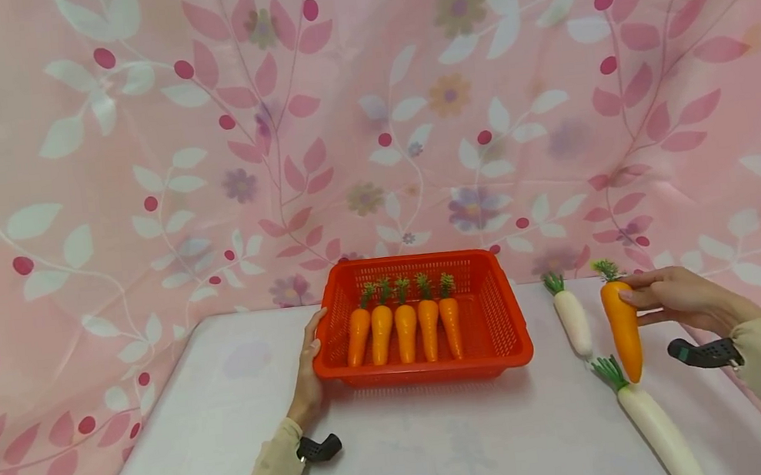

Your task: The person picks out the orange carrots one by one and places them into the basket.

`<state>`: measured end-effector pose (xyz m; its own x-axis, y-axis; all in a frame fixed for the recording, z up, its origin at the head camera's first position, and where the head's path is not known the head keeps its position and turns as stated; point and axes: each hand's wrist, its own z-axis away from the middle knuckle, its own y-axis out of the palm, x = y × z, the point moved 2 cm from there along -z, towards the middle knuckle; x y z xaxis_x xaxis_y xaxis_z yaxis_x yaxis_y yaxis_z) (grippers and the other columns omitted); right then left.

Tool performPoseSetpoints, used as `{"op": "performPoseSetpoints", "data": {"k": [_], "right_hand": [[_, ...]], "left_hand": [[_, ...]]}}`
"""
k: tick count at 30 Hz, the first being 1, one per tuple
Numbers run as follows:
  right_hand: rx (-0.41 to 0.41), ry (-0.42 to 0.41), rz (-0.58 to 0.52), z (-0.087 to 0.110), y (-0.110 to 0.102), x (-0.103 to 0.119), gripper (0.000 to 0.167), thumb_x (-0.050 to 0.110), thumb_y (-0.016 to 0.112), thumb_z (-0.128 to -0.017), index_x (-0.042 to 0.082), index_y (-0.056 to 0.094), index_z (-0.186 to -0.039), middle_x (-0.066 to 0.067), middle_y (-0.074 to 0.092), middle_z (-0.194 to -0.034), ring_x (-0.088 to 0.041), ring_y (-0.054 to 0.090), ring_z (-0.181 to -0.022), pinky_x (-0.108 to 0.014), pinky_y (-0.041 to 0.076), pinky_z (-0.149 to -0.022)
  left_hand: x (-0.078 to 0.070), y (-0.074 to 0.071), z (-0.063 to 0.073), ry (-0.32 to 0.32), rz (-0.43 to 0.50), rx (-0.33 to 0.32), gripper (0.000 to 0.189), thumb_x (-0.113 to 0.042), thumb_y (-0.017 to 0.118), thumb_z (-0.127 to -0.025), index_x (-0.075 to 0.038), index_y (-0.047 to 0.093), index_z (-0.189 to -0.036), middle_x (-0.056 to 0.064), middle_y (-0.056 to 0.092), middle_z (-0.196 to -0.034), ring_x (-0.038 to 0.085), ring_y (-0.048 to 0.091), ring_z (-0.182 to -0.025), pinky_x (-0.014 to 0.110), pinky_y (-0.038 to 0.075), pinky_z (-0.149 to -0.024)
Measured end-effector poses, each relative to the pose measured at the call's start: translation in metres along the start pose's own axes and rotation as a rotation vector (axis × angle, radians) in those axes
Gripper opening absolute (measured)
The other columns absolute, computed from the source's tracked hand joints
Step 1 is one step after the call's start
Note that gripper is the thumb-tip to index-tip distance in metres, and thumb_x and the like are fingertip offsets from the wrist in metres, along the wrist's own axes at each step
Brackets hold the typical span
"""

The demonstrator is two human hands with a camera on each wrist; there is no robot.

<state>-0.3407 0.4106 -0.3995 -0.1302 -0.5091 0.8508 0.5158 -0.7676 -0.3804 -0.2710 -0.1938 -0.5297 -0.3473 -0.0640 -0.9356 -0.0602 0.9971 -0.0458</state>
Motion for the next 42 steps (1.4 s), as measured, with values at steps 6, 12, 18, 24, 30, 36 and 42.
{"op": "performPoseSetpoints", "data": {"k": [6,12,18,24,30,36,42], "right_hand": [[0.021,-0.029,-0.054,-0.014,0.012,0.016,0.063,0.016,0.050,-0.113,-0.021,0.024,-0.156,0.009,0.073,-0.115,-0.014,0.074,-0.105,-0.035,0.064,-0.094],[0.014,-0.054,-0.113,-0.031,0.024,0.038,0.057,0.016,0.050,-0.113,-0.016,0.034,-0.156,0.007,0.074,-0.115,-0.016,0.073,-0.106,-0.039,0.063,-0.095],[0.009,-0.068,-0.117,-0.048,0.037,0.063,0.062,0.019,0.052,-0.112,-0.013,0.030,-0.160,0.006,0.070,-0.118,-0.014,0.071,-0.109,-0.039,0.062,-0.098],[0.053,-0.095,-0.086,-0.060,0.050,0.085,0.065,0.022,0.050,-0.113,-0.012,0.025,-0.162,0.005,0.069,-0.121,-0.015,0.070,-0.111,-0.036,0.061,-0.099],[0.054,-0.102,-0.078,-0.070,0.064,0.103,0.066,0.022,0.052,-0.112,-0.011,0.026,-0.162,0.003,0.068,-0.121,-0.016,0.069,-0.109,-0.036,0.061,-0.100],[0.047,-0.107,-0.107,-0.083,0.080,0.112,0.067,0.022,0.056,-0.111,-0.011,0.028,-0.162,0.003,0.068,-0.121,-0.016,0.070,-0.109,-0.039,0.061,-0.101],[0.048,-0.143,-0.022,-0.094,0.100,0.118,0.066,0.024,0.056,-0.110,-0.010,0.031,-0.161,-0.022,0.061,-0.143,-0.023,0.070,-0.116,-0.048,0.059,-0.104]], "left_hand": [[0.001,0.000,0.000,0.005,0.000,0.004,0.058,-0.025,0.025,-0.108,-0.026,0.033,-0.165,0.000,0.025,-0.175,0.032,0.027,-0.161,0.066,0.023,-0.128],[0.001,-0.001,0.000,0.005,0.006,0.009,0.057,-0.028,0.025,-0.109,-0.027,0.033,-0.166,-0.001,0.025,-0.175,0.032,0.026,-0.161,0.066,0.023,-0.128],[0.000,-0.001,0.000,0.004,-0.004,0.005,0.058,-0.028,0.025,-0.109,-0.025,0.032,-0.166,-0.001,0.024,-0.175,0.032,0.025,-0.162,0.066,0.022,-0.129],[0.003,0.000,0.000,0.012,-0.014,0.004,0.057,-0.030,0.024,-0.110,-0.027,0.032,-0.166,-0.001,0.025,-0.175,0.032,0.025,-0.162,0.066,0.023,-0.128],[0.004,-0.001,0.000,-0.002,-0.005,0.002,0.056,-0.030,0.023,-0.110,-0.030,0.032,-0.166,-0.002,0.025,-0.175,0.032,0.026,-0.162,0.066,0.023,-0.128],[0.002,0.000,0.000,-0.007,0.005,-0.001,0.057,-0.028,0.024,-0.109,-0.028,0.033,-0.166,-0.002,0.025,-0.175,0.033,0.026,-0.161,0.067,0.023,-0.128],[0.002,0.001,0.000,-0.022,-0.013,-0.007,0.057,-0.030,0.024,-0.109,-0.029,0.033,-0.166,-0.004,0.025,-0.175,0.031,0.027,-0.161,0.065,0.023,-0.128]]}}
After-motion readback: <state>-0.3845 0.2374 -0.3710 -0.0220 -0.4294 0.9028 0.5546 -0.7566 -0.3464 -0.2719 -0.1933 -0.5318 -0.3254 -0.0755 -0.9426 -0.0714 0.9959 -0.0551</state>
